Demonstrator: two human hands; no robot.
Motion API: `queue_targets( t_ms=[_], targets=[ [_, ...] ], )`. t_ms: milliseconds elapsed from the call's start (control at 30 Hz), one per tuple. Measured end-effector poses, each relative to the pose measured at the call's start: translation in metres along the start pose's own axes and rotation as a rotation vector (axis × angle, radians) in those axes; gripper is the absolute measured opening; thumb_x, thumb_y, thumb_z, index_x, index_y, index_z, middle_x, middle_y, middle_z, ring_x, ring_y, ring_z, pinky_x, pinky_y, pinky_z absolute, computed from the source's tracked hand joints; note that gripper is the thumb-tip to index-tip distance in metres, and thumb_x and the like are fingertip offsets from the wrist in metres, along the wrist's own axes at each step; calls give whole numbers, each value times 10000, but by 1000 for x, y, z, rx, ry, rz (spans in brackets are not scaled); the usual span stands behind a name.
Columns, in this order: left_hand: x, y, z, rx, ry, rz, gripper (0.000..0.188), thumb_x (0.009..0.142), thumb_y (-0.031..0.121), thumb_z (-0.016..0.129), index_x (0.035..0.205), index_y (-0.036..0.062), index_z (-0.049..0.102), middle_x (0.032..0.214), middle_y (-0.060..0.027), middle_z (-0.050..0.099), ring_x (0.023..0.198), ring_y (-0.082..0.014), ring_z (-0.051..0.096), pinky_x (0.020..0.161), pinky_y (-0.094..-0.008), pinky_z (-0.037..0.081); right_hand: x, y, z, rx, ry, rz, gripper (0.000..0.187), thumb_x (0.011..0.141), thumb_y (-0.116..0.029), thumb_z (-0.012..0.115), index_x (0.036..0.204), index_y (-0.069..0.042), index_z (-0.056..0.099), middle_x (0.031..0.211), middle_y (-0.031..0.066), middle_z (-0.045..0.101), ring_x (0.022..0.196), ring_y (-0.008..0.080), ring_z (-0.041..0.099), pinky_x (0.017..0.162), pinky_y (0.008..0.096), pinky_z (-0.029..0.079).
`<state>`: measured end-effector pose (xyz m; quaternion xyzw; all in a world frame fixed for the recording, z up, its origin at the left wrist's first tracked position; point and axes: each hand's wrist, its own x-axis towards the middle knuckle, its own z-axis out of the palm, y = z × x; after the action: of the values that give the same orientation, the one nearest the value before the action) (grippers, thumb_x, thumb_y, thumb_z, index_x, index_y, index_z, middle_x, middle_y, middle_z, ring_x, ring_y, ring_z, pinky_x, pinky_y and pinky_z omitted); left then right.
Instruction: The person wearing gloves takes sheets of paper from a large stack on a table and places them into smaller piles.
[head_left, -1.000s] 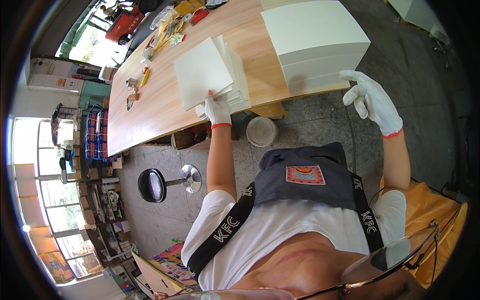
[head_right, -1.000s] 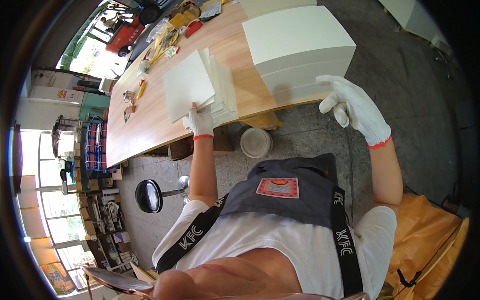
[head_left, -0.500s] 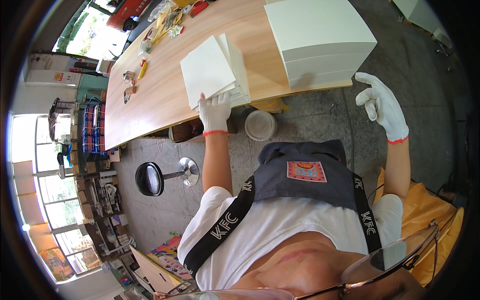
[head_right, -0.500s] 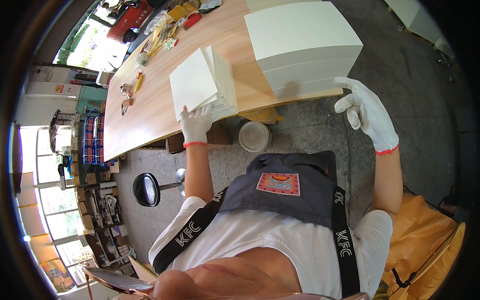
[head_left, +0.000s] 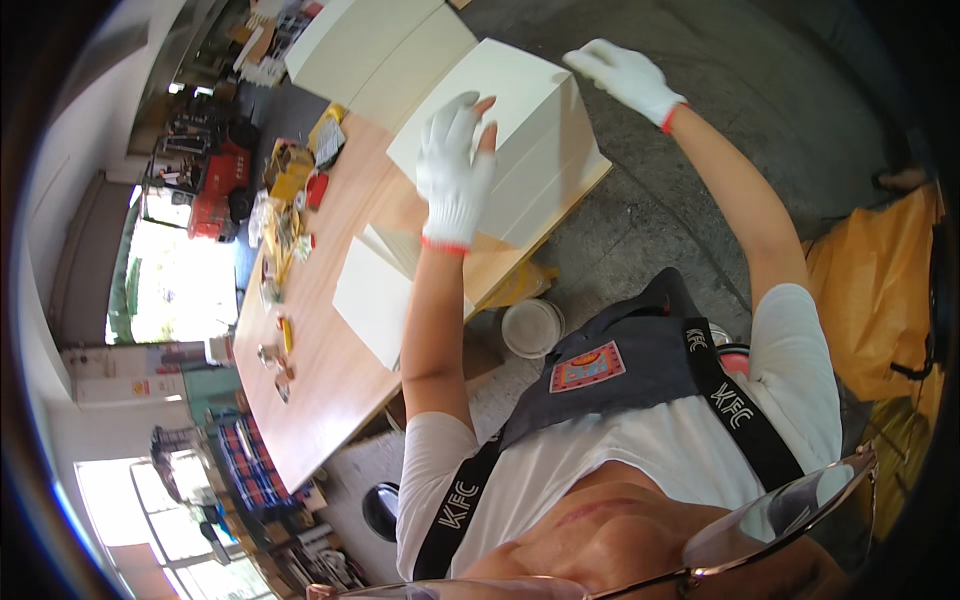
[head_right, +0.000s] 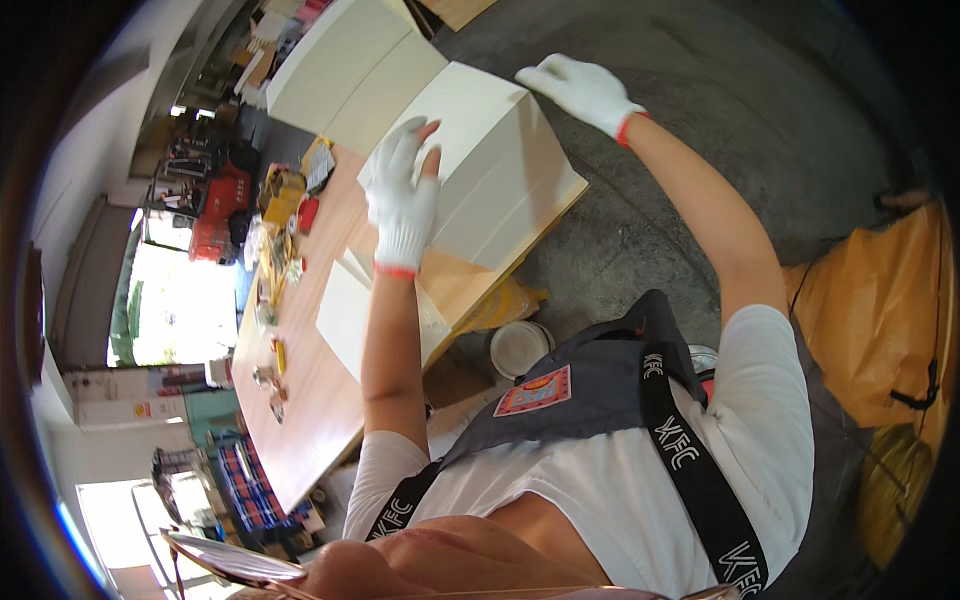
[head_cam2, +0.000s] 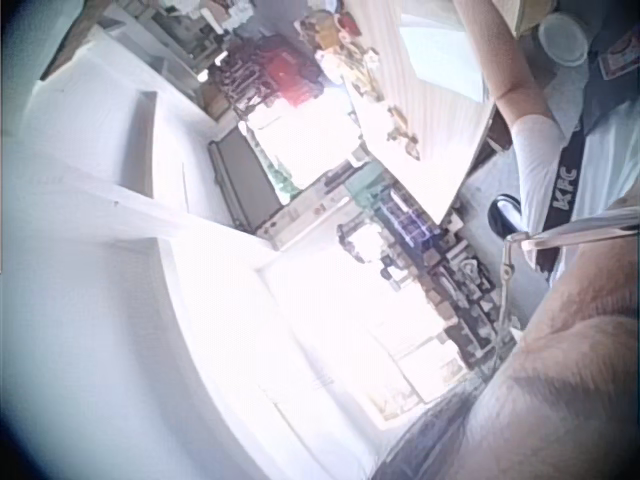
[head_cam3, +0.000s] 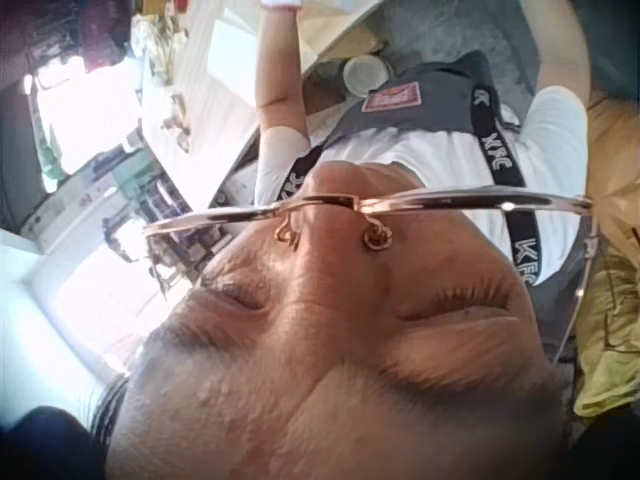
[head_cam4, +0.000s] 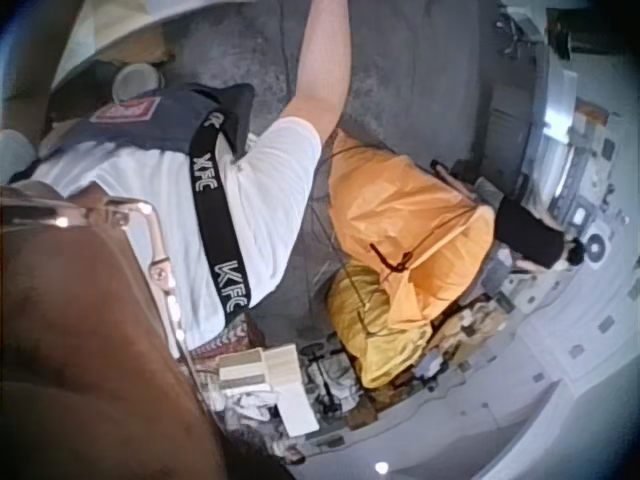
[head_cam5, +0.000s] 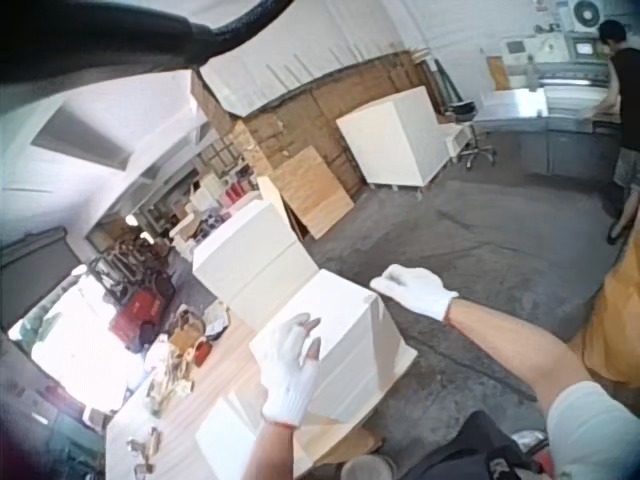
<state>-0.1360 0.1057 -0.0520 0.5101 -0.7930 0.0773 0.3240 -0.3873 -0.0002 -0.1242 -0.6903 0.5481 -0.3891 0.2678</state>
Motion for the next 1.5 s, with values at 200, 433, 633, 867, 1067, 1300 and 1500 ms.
queue_targets(
  t_ms=[200,433,633,867,1067,1300,1500],
  targets=[
    [55,-56,51,-130,-347,-179,184,888,191,652,1050,136,721,1094,-96,623,978,-250,623,819,-368,506,14,-27,22,-361,-102,-127,574,888,-639,492,856,-84,634,743,115,657,708,299,651,652,394,480],
    [53,-53,71,-210,-285,-223,217,877,193,686,1069,93,700,1109,-114,616,941,-268,657,809,-361,524,43,-28,13,-645,96,-654,532,883,-619,529,812,-101,627,725,99,610,761,305,622,698,417,491],
    [54,-44,77,-261,-275,-140,236,905,121,621,1134,78,660,1194,-114,644,1005,-254,663,843,-343,522,59,-37,25,-293,-78,-427,506,979,-552,410,868,-89,582,761,142,620,759,323,621,704,422,477],
    [50,-65,78,-526,-314,-199,341,907,137,642,1234,43,627,1104,-107,691,975,-186,635,864,-312,491,49,-28,47,61,-14,-192,546,973,-573,360,897,-94,610,824,112,646,811,332,619,737,426,469],
    [50,-64,81,-546,-298,-200,424,863,223,703,1247,59,632,1197,-138,680,1116,-256,646,933,-334,487,42,-17,61,35,145,-319,393,993,-442,360,1052,-145,610,933,87,665,872,331,637,752,443,486],
    [52,-39,68,-418,-240,-230,451,905,208,646,1346,157,566,1115,-152,695,1032,-287,675,887,-353,505,36,-18,54,-186,117,-379,326,1007,-297,343,1213,-167,559,1078,67,607,917,326,617,770,439,486],
    [49,-46,71,-245,-224,-83,397,917,211,634,1313,215,599,877,-105,673,766,-251,653,727,-357,512,41,-15,63,-165,170,-394,314,1003,-349,354,1122,-160,574,991,76,638,868,321,638,726,449,491]
  ],
)
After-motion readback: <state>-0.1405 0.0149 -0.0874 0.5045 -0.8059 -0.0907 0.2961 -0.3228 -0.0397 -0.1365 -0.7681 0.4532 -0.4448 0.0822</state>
